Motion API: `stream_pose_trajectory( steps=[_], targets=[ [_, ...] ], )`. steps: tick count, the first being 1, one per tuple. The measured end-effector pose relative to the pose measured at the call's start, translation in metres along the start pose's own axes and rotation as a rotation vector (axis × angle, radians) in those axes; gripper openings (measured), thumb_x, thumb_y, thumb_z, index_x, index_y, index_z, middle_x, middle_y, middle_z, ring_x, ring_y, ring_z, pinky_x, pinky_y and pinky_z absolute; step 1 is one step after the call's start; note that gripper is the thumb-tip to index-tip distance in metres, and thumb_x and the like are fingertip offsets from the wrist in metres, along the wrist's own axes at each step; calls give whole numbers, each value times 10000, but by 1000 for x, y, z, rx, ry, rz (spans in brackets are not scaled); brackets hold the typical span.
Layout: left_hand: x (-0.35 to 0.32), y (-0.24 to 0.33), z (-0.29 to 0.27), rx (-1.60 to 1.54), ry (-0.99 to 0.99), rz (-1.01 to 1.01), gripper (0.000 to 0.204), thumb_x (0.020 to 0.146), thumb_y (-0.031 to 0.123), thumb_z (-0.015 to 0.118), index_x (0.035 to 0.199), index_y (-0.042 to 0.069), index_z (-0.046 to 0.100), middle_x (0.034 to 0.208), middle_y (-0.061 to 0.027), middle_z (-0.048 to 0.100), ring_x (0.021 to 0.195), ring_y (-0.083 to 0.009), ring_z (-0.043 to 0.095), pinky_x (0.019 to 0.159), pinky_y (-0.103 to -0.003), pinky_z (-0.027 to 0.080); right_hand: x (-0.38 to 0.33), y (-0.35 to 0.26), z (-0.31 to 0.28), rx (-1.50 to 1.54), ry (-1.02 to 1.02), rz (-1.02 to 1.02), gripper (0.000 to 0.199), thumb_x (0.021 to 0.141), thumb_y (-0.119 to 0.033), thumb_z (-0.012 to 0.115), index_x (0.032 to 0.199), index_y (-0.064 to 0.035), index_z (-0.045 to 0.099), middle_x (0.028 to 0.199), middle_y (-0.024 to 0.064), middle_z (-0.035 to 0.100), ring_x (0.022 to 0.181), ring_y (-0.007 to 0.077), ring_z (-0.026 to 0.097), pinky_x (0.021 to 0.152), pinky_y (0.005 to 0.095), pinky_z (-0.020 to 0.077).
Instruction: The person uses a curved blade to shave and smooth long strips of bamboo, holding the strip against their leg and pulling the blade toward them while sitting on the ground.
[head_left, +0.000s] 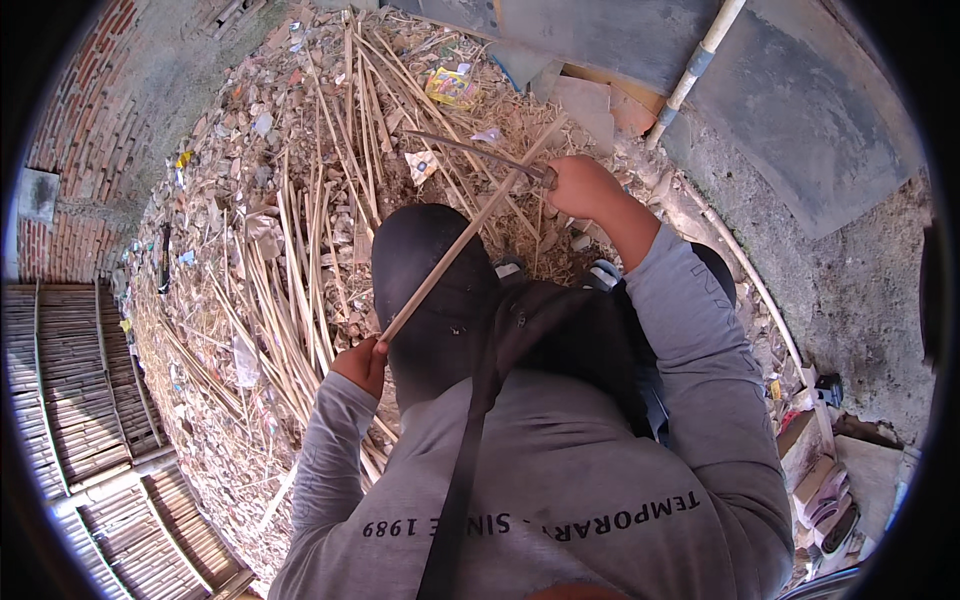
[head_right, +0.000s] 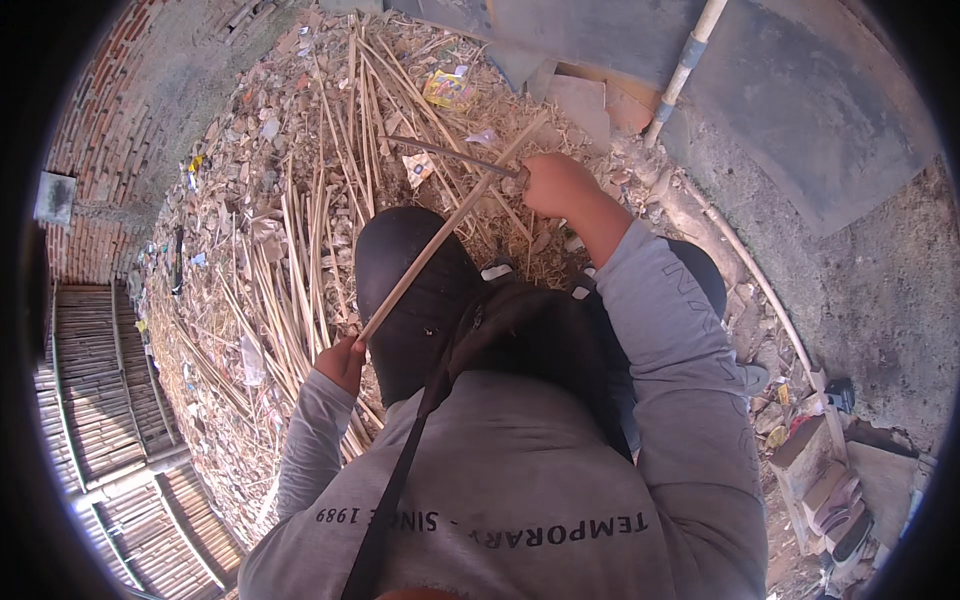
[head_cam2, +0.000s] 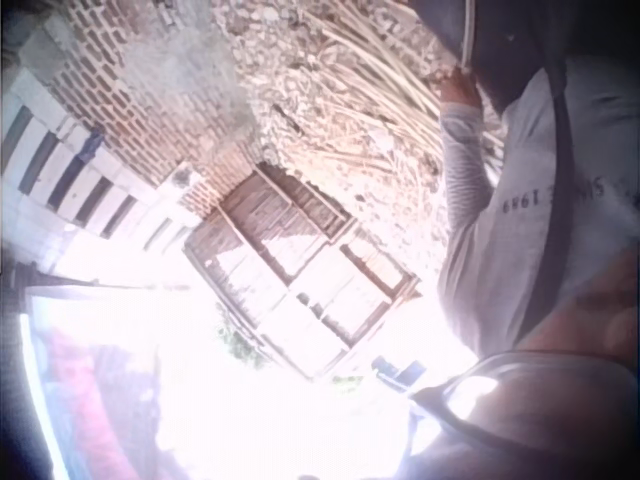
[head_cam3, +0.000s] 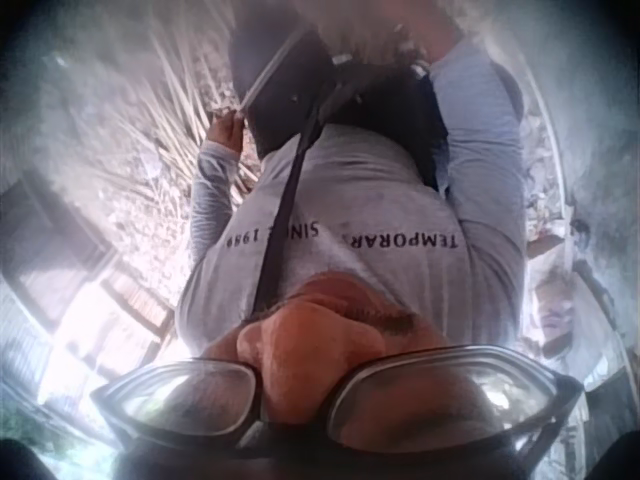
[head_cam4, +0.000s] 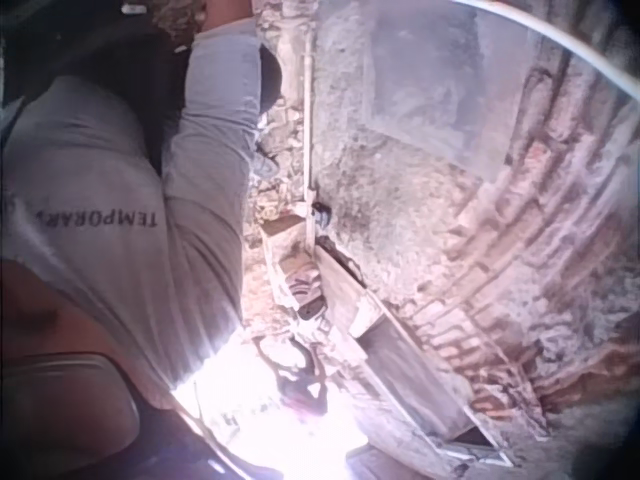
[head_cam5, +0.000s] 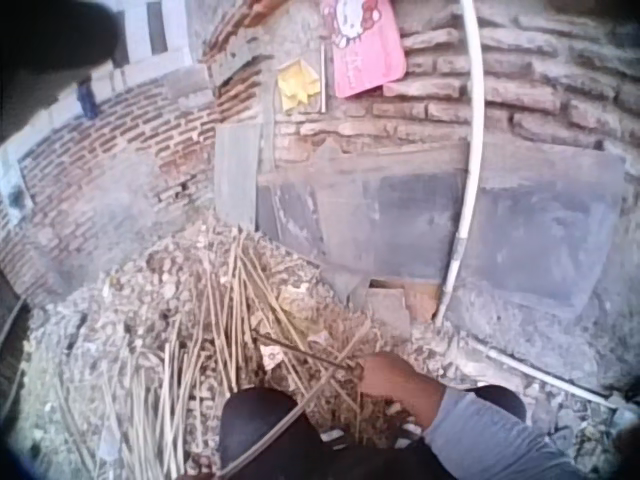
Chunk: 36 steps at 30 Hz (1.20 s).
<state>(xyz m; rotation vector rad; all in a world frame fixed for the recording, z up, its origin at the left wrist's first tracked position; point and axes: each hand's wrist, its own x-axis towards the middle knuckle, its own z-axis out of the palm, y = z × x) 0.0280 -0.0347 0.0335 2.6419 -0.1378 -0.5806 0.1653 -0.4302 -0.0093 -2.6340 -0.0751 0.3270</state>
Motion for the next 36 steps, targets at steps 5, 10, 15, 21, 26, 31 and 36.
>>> stream_pose_trajectory(
  steps=[5,10,15,21,26,31,36],
  targets=[
    [-7,-12,11,17,78,27,489,994,431,369,831,13,562,656,-240,576,679,-465,579,599,-504,435,-19,-38,-12,-140,-46,-126,231,696,-143,611,910,-79,672,870,161,666,877,358,642,752,458,513],
    [4,-22,27,-27,88,15,500,995,448,353,866,20,575,630,-242,571,667,-473,579,591,-525,433,7,1,6,48,-58,-1,229,702,-151,611,908,-71,670,908,148,672,892,366,641,771,453,521],
    [-2,-25,27,78,149,29,431,993,398,373,885,30,570,620,-252,569,640,-476,577,572,-544,433,-17,-46,-25,-161,-69,-63,254,731,-151,595,961,-69,662,947,158,671,925,361,640,779,459,519],
    [6,-7,18,171,166,39,372,996,343,373,885,32,544,639,-251,586,655,-471,589,583,-540,451,22,31,3,-26,103,28,288,698,-136,617,968,-47,664,909,205,668,865,394,636,773,461,509],
    [-4,-17,26,192,176,21,377,992,358,385,877,32,537,645,-252,592,655,-469,594,586,-544,458,0,-10,-13,-34,58,-59,330,697,-156,620,998,-30,668,900,224,663,867,387,639,786,452,505],
    [-1,-9,24,211,165,20,376,984,372,399,889,38,542,660,-258,599,670,-474,600,593,-555,460,8,32,0,25,75,2,284,711,-169,601,953,-30,655,904,211,660,897,384,633,799,456,503],
    [-4,-29,31,217,211,6,380,981,388,398,907,43,541,678,-262,603,683,-477,604,604,-566,462,9,5,-17,-13,115,-26,303,733,-187,596,986,-35,659,965,216,663,924,382,633,811,450,504]
  ],
)
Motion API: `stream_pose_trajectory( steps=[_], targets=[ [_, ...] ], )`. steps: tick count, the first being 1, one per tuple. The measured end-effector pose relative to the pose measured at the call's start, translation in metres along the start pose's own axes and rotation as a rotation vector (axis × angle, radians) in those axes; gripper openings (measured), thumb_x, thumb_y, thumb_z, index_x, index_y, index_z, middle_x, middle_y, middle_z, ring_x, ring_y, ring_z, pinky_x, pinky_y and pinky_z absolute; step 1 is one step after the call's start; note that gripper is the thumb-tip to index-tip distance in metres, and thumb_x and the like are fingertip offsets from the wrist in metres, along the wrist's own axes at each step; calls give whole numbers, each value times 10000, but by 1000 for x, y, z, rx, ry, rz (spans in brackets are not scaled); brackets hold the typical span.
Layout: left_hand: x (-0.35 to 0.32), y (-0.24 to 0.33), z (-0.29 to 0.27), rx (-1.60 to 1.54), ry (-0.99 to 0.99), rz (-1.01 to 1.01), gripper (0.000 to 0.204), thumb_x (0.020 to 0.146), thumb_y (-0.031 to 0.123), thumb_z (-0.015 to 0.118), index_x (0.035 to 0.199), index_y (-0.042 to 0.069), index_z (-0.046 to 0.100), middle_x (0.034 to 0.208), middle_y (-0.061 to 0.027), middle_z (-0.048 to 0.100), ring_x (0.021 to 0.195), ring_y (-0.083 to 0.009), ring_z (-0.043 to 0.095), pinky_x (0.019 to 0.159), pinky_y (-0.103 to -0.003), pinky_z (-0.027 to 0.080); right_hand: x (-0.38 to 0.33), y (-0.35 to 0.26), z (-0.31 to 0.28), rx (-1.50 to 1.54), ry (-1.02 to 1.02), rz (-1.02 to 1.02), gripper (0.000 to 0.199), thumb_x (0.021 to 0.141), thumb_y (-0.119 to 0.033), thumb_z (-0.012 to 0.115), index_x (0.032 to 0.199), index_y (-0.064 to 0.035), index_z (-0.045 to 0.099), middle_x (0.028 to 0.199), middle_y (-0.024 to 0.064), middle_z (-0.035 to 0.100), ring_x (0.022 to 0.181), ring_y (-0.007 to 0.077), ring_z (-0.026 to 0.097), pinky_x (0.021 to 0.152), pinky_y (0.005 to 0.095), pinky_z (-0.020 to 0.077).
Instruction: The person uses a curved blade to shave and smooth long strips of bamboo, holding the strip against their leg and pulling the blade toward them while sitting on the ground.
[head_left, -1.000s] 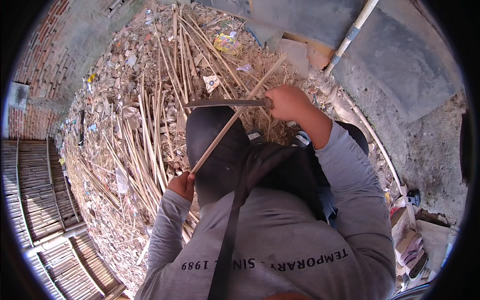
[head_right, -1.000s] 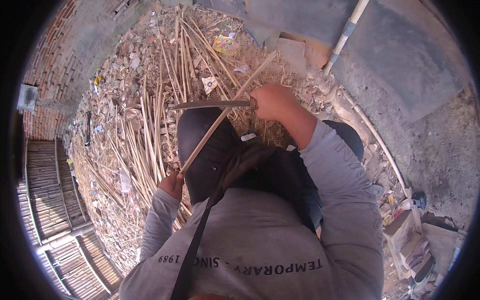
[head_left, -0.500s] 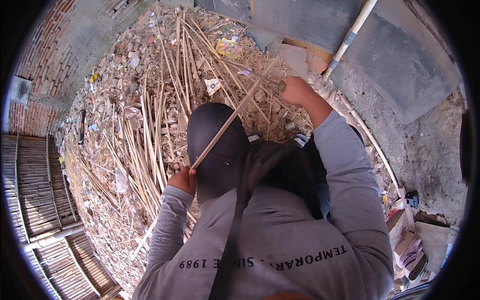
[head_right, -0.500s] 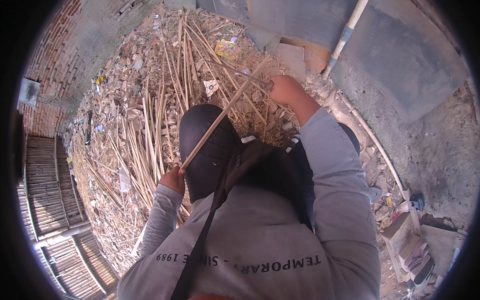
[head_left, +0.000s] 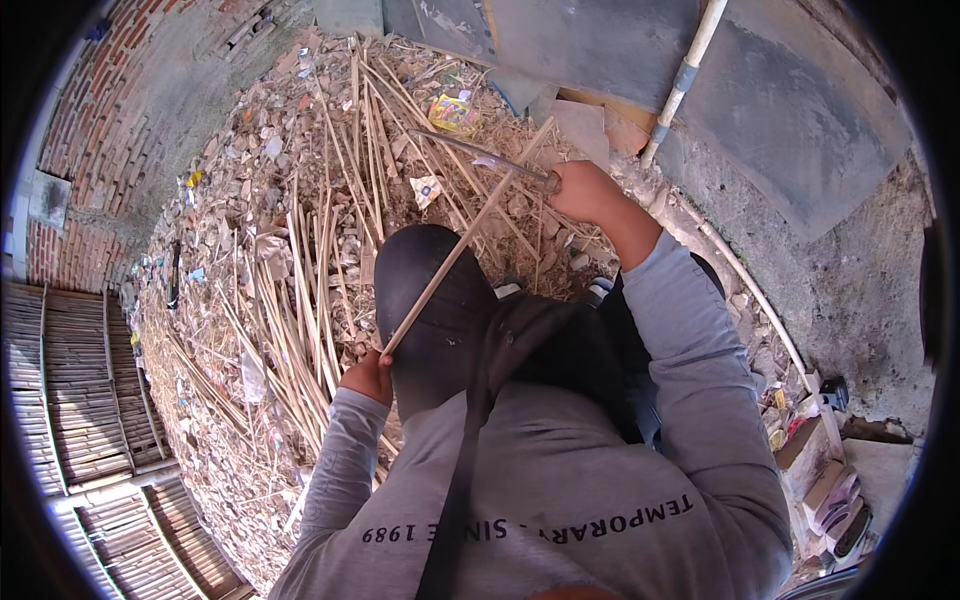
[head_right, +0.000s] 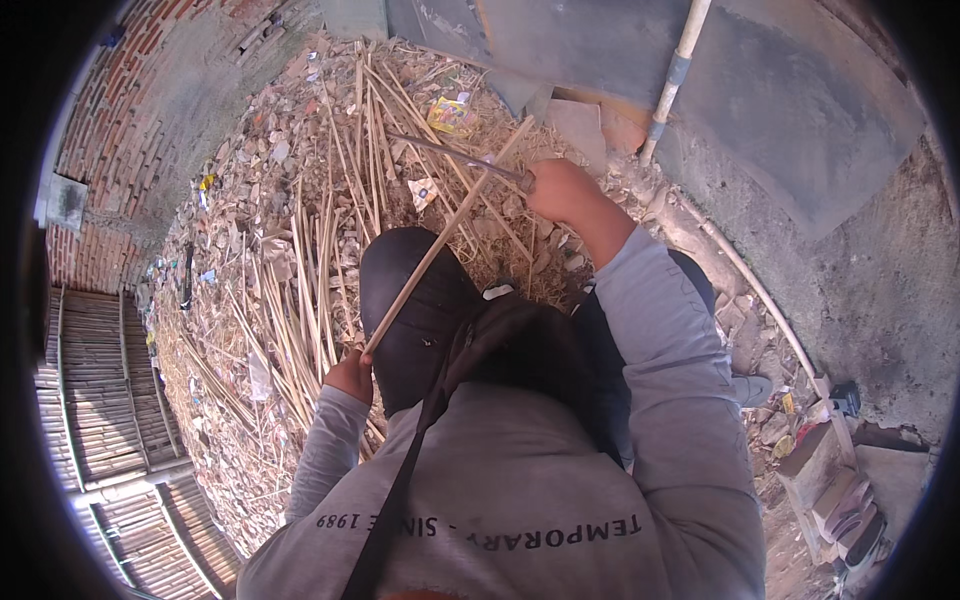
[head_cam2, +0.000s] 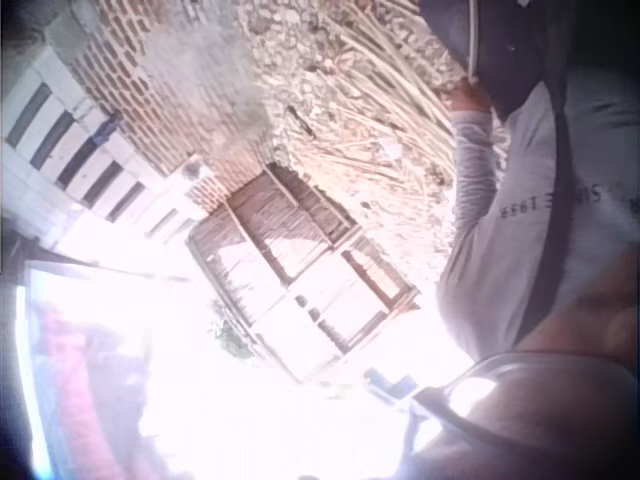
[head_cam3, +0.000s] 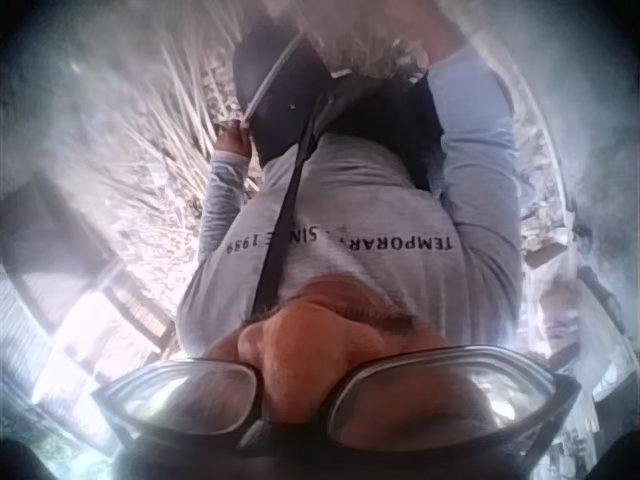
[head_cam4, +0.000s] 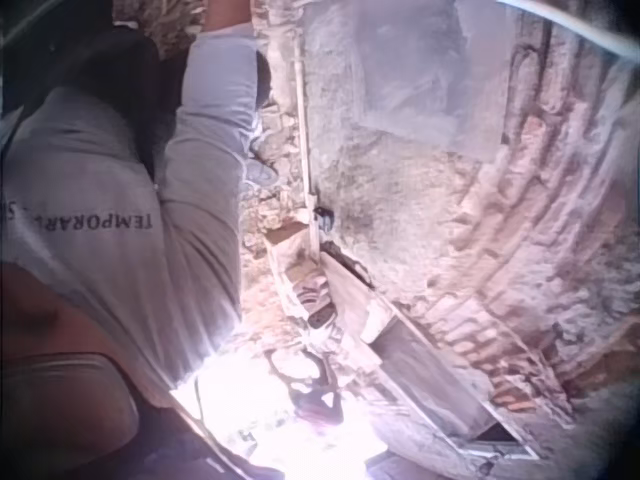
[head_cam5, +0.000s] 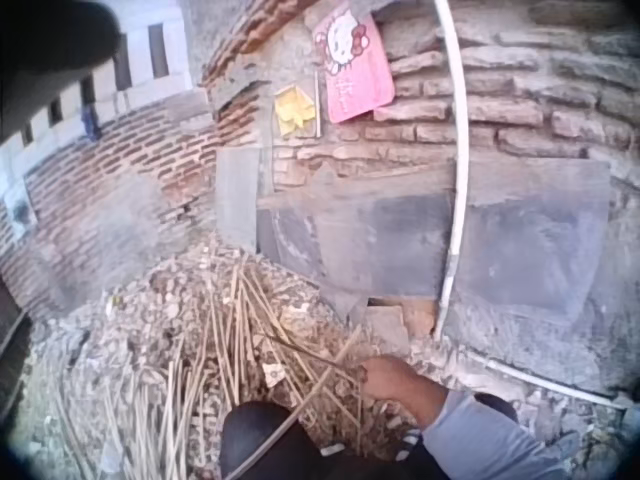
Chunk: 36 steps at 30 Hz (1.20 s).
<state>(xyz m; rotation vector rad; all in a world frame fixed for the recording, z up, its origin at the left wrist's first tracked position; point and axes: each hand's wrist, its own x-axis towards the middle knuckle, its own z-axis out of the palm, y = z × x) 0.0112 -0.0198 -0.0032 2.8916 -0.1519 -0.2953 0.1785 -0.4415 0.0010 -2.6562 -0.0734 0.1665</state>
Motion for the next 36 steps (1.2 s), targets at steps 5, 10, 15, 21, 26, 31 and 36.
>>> stream_pose_trajectory(
  steps=[5,10,15,21,26,31,36],
  targets=[
    [10,14,-5,10,-14,4,345,978,352,430,889,41,550,675,-259,602,687,-476,601,611,-548,471,-13,28,18,18,21,111,286,724,-183,609,968,-42,659,960,197,665,923,377,633,807,449,507],
    [3,8,-12,-19,-37,-22,330,975,350,438,912,52,564,665,-254,595,685,-476,598,606,-542,464,5,32,4,10,74,62,293,715,-190,627,969,-49,661,971,189,666,922,374,634,801,446,510],
    [5,4,-3,32,-8,-10,324,976,331,435,908,43,566,672,-247,604,677,-464,606,604,-536,473,-12,2,-9,-58,34,-26,298,727,-201,631,974,-37,655,942,210,662,911,378,629,795,439,507],
    [7,-4,-12,33,-53,-12,291,972,302,440,910,46,562,647,-269,572,679,-490,581,598,-548,447,7,40,-14,-1,92,129,267,732,-162,597,977,-76,663,1000,192,666,927,373,634,822,431,510],
    [5,-4,-4,-13,-22,10,320,965,340,473,867,44,544,653,-252,599,666,-463,607,591,-527,473,-9,-2,-27,-99,25,51,275,744,-157,581,995,-77,658,1026,185,662,969,360,625,847,435,501],
    [11,8,-24,-8,-43,36,324,968,338,463,899,41,572,646,-251,588,662,-471,593,588,-521,466,10,64,-17,-11,167,250,263,759,-171,578,992,-77,655,963,177,670,922,350,641,812,447,513],
    [6,-6,-16,-73,-82,48,406,981,390,385,971,32,577,644,-252,579,673,-486,584,604,-543,442,1,29,-29,18,179,169,262,778,-205,588,997,-79,656,981,164,671,948,336,638,825,442,509]
  ],
)
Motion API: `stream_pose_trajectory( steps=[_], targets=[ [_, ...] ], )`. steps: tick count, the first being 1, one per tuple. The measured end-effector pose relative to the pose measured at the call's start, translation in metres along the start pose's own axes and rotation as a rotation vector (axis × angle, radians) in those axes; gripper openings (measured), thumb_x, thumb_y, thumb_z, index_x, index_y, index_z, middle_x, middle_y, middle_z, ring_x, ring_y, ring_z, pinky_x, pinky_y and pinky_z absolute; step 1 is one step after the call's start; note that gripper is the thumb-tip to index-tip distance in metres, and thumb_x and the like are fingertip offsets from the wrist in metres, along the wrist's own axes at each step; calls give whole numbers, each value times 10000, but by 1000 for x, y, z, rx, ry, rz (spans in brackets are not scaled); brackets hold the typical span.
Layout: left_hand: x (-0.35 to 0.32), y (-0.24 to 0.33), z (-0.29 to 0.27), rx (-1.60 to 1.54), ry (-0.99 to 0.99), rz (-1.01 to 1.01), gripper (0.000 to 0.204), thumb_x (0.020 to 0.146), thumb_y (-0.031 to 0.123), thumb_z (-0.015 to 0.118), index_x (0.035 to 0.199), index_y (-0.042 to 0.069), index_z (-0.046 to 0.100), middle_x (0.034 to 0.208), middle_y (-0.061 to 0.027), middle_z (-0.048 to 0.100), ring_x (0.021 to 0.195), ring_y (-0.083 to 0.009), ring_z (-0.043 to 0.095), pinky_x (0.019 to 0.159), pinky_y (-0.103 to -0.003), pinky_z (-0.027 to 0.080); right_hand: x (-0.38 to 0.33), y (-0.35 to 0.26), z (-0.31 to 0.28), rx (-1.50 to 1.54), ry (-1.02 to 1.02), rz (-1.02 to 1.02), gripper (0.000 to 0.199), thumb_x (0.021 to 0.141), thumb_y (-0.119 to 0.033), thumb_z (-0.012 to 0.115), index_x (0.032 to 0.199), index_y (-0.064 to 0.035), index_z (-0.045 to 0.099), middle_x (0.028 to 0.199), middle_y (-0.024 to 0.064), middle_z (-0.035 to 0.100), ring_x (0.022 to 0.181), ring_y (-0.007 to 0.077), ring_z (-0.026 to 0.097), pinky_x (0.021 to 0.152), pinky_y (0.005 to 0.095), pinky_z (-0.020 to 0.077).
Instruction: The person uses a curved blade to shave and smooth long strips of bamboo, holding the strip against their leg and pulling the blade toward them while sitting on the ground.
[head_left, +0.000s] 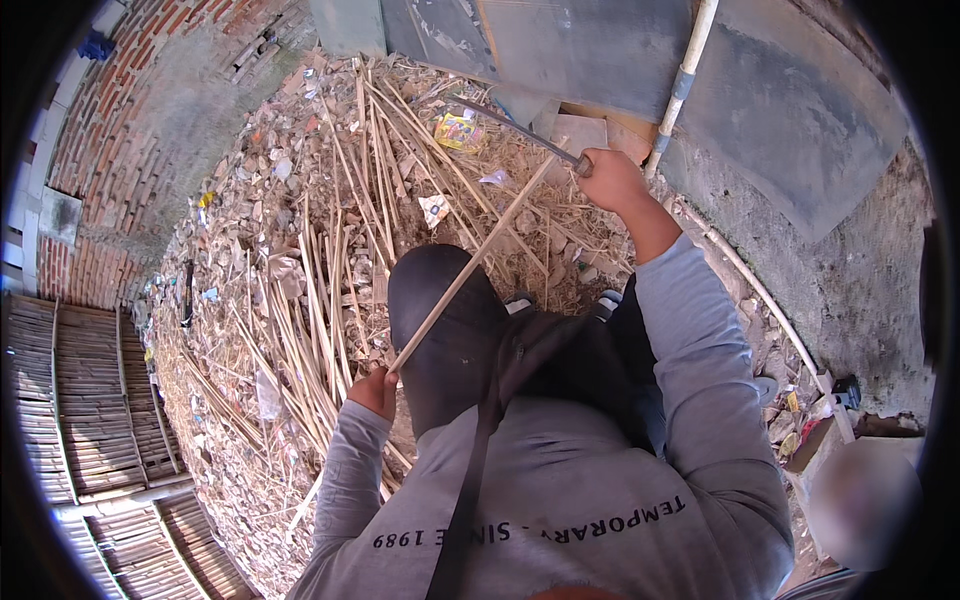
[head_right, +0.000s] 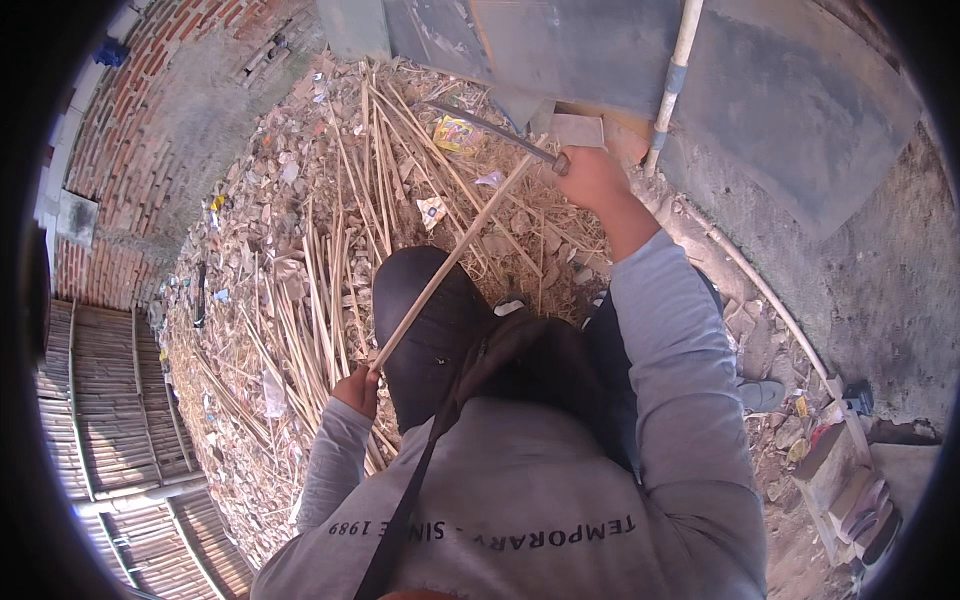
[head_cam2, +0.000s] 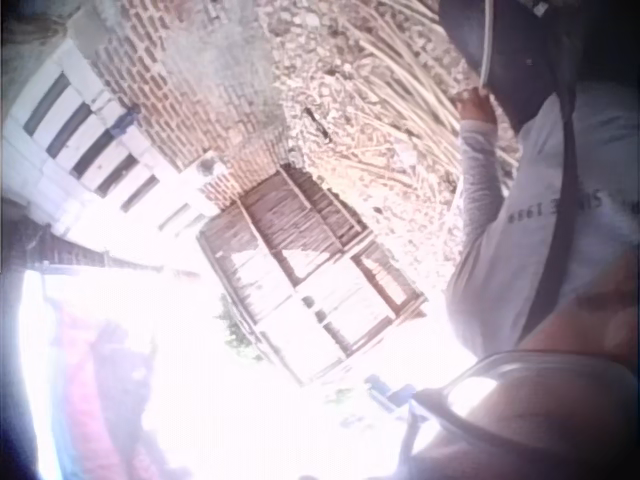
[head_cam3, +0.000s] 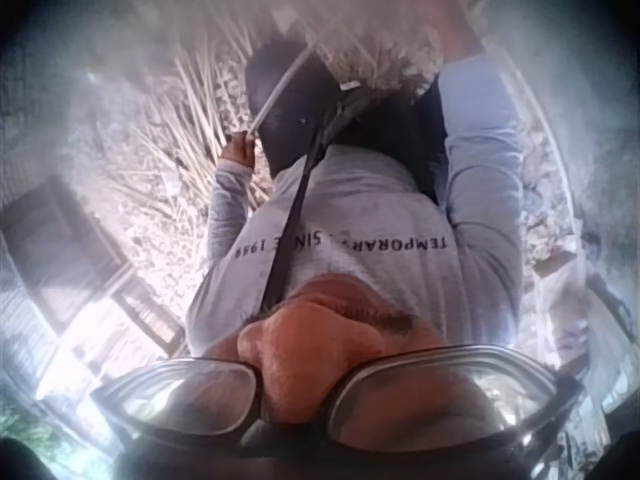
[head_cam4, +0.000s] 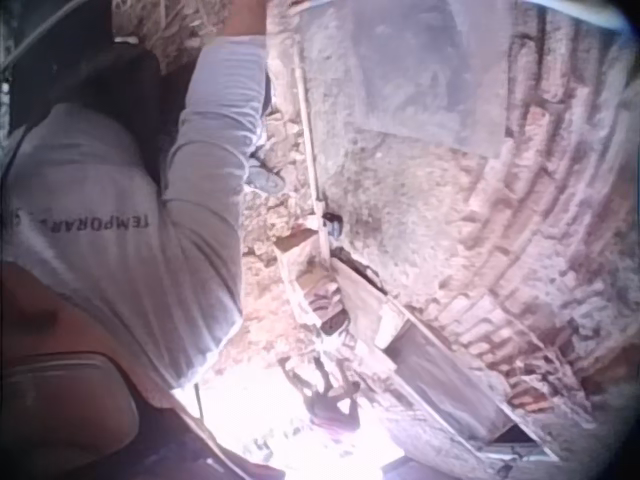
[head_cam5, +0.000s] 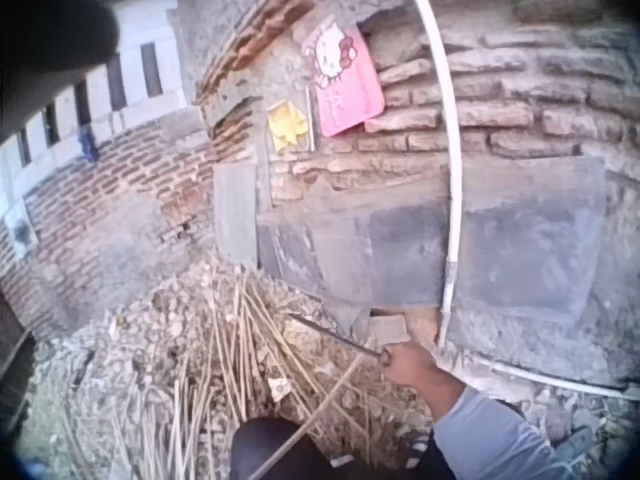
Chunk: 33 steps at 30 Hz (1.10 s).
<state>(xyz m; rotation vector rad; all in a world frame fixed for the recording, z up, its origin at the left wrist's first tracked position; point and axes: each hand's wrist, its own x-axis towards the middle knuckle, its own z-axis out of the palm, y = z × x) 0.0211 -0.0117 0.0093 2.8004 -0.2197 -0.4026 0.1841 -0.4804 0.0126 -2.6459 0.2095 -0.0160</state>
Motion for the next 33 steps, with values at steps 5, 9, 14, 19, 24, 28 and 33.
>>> stream_pose_trajectory(
  steps=[5,9,14,19,24,28,33],
  targets=[
    [-6,-19,-2,3,9,48,339,973,332,433,908,32,575,617,-236,558,644,-455,584,567,-509,443,0,15,-14,-109,26,42,254,776,-219,600,990,-95,657,1001,157,673,947,343,636,815,438,506],
    [-12,-22,-8,-25,37,4,430,979,385,375,927,15,587,622,-231,565,638,-449,594,586,-511,440,20,59,-2,78,260,204,240,755,-201,618,962,-87,660,962,176,673,889,368,641,778,447,509],
    [-11,-28,4,-108,45,2,458,987,405,377,899,1,575,607,-195,547,596,-385,577,579,-448,440,-3,1,-17,204,161,-23,240,759,-225,632,961,-100,661,888,163,682,864,348,654,761,452,512],
    [19,-42,37,-227,-8,-47,529,997,458,369,860,-8,578,623,-68,551,583,-186,544,572,-341,432,-31,-54,-13,-48,-95,-431,210,715,-203,656,896,-96,660,815,155,662,820,357,645,730,461,508],
    [31,5,25,-180,46,27,540,993,472,385,831,-5,578,636,-73,557,594,-182,543,584,-332,437,-19,-19,15,-28,-161,-295,207,696,-168,642,889,-93,655,848,150,658,861,351,640,730,470,504],
    [32,-7,29,-286,-16,-10,541,992,472,389,815,-6,571,636,-104,560,596,-216,557,593,-353,441,-6,-11,17,76,-58,-197,199,701,-167,632,888,-102,657,850,149,659,870,347,640,734,474,503],
    [27,-2,22,-226,20,65,547,988,483,390,805,-3,561,619,-127,552,583,-239,565,583,-359,435,-28,-55,4,-143,-251,-398,251,719,-178,625,950,-89,665,873,165,663,895,354,636,770,454,508]
  ],
)
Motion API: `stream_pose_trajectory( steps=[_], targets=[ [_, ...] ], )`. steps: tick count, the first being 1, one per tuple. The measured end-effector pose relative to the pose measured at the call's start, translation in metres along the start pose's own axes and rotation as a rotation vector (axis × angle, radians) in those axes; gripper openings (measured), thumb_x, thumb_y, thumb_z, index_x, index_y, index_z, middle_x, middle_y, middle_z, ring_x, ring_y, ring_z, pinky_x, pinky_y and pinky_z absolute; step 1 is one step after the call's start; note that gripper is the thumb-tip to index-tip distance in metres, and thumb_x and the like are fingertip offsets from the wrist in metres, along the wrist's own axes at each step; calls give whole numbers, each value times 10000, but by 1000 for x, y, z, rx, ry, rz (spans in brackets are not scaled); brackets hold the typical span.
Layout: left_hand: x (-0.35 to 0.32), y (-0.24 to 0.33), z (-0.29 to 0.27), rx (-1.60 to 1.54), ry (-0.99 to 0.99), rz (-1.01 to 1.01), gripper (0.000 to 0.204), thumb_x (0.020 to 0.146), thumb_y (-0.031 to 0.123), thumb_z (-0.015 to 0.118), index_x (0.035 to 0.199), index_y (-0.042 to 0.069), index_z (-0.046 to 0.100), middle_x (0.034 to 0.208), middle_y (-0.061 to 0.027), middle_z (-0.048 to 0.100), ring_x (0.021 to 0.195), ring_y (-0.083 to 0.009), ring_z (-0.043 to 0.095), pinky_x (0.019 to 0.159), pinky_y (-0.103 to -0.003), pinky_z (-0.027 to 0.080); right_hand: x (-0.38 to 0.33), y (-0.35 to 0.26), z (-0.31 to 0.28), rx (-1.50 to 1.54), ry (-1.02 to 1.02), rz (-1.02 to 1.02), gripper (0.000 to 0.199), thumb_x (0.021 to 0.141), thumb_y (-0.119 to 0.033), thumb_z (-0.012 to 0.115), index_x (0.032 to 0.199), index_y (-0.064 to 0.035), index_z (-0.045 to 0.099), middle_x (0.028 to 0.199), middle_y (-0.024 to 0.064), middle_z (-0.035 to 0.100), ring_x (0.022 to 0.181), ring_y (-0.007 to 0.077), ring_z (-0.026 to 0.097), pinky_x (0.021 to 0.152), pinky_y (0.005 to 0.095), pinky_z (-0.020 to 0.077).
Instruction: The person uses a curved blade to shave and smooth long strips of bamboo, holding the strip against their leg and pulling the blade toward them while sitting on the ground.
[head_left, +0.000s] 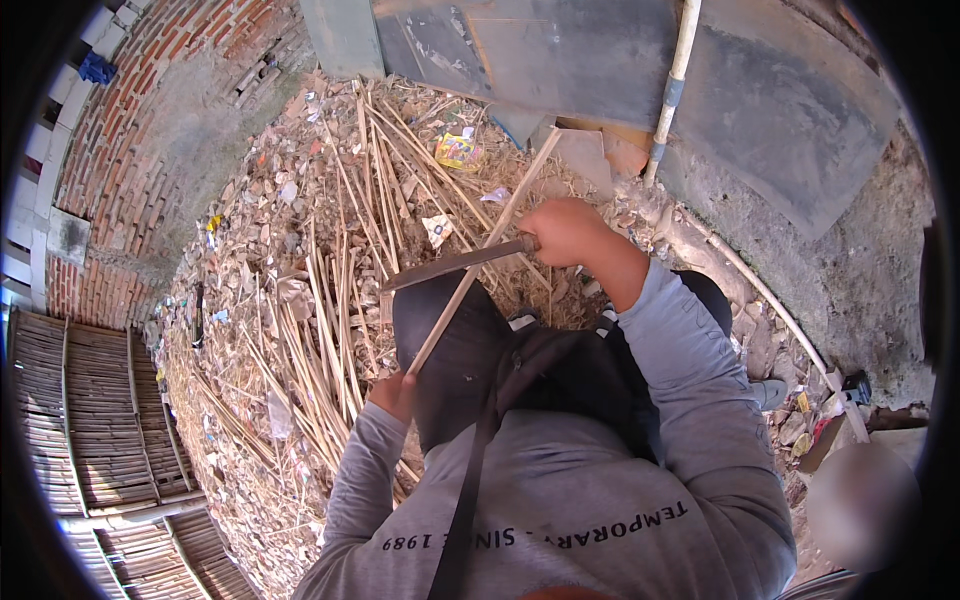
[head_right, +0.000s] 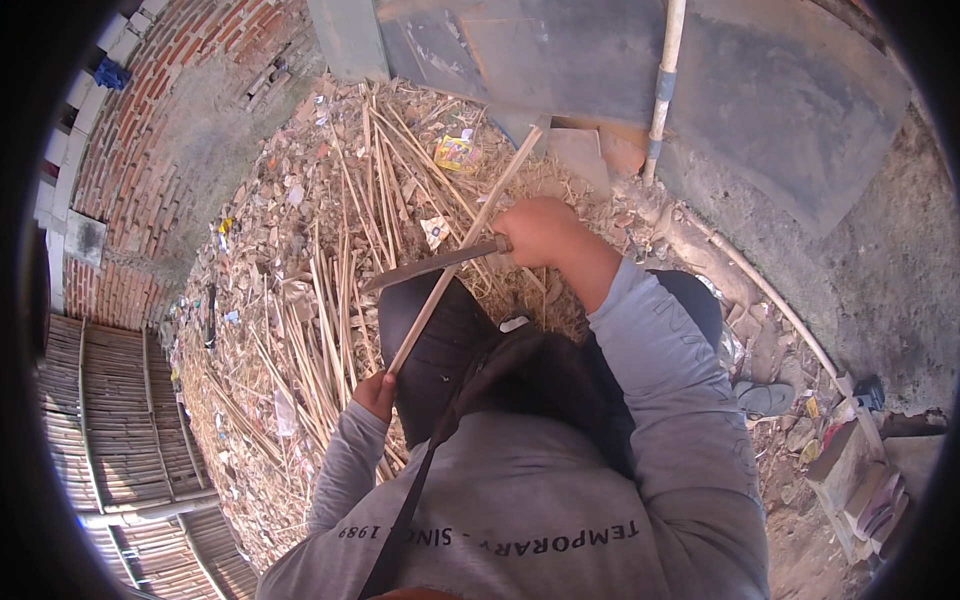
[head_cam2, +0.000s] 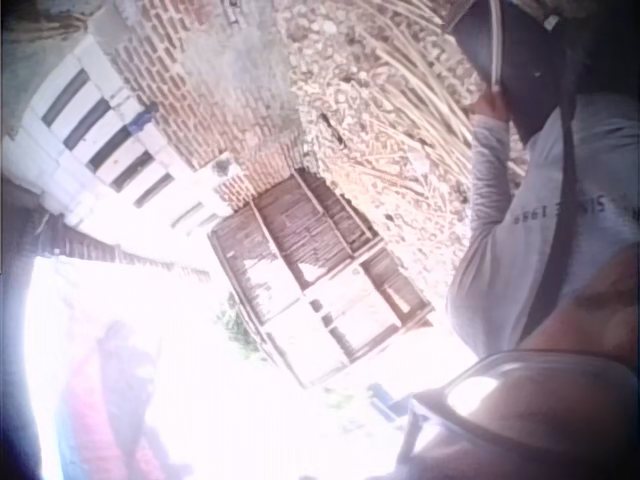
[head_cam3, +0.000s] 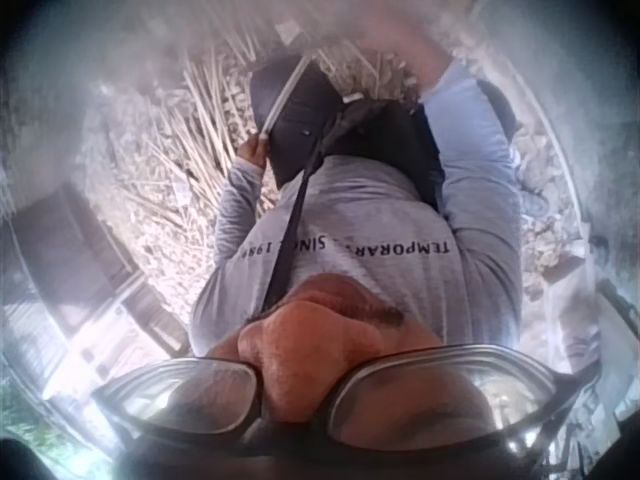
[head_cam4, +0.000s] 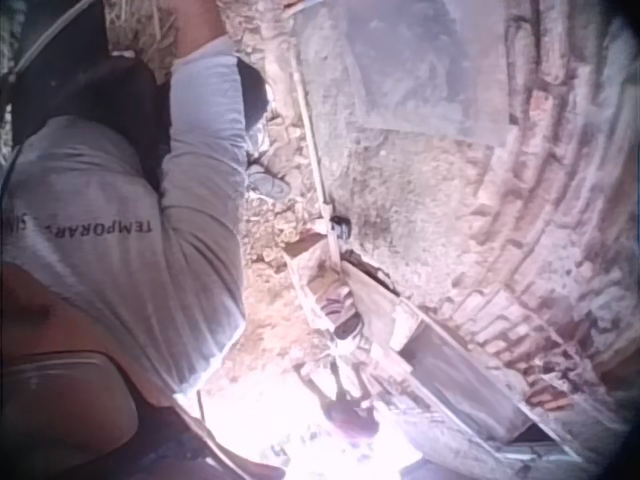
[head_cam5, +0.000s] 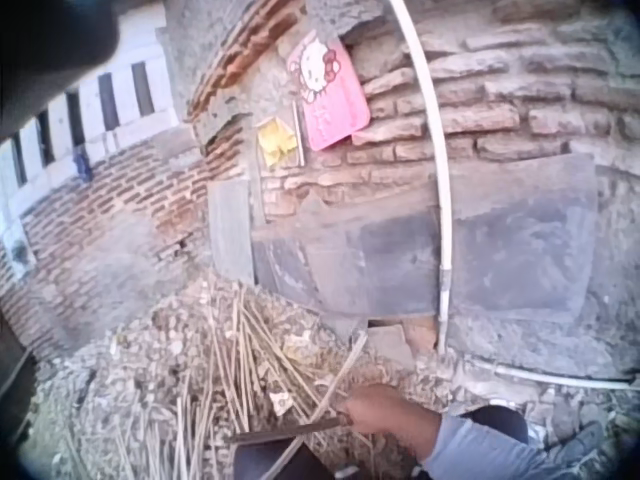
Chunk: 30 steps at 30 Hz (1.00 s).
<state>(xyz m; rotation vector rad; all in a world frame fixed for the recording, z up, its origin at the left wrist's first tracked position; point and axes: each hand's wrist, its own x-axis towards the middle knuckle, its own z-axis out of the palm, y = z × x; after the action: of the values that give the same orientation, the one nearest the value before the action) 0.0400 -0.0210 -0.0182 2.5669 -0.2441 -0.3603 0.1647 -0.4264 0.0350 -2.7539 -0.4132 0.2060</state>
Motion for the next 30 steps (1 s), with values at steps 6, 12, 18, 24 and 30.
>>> stream_pose_trajectory(
  steps=[6,12,18,24,30],
  targets=[
    [-18,-12,-11,-54,-33,-62,551,988,492,384,809,2,560,593,-84,529,556,-185,534,555,-340,420,10,69,8,264,236,307,321,726,-208,638,1006,-53,662,918,187,668,905,366,632,799,441,507],
    [-15,-8,-2,-248,-80,-119,482,1003,423,406,835,2,568,686,-44,547,647,-130,502,621,-293,423,5,3,8,24,66,3,249,701,-184,647,943,-134,677,857,154,666,849,353,642,728,482,505],
    [-12,-11,-12,-6,-51,-116,493,1001,419,392,865,-5,601,705,-98,616,681,-212,592,676,-347,466,6,37,3,252,178,109,339,734,-293,724,965,-52,666,874,180,667,840,342,648,738,433,503],
    [-2,35,-14,221,-8,-122,466,983,437,396,897,19,583,758,-239,629,764,-435,627,678,-485,479,3,9,-5,979,44,108,265,814,-204,739,1021,-69,644,789,0,611,591,75,495,519,257,415],
    [5,66,-23,307,-53,-145,292,948,324,502,1001,40,550,791,-264,631,808,-460,621,697,-513,483,1,1,-3,1111,-92,103,292,811,-198,743,1070,-95,659,792,-18,621,549,65,475,509,238,405]
  ],
)
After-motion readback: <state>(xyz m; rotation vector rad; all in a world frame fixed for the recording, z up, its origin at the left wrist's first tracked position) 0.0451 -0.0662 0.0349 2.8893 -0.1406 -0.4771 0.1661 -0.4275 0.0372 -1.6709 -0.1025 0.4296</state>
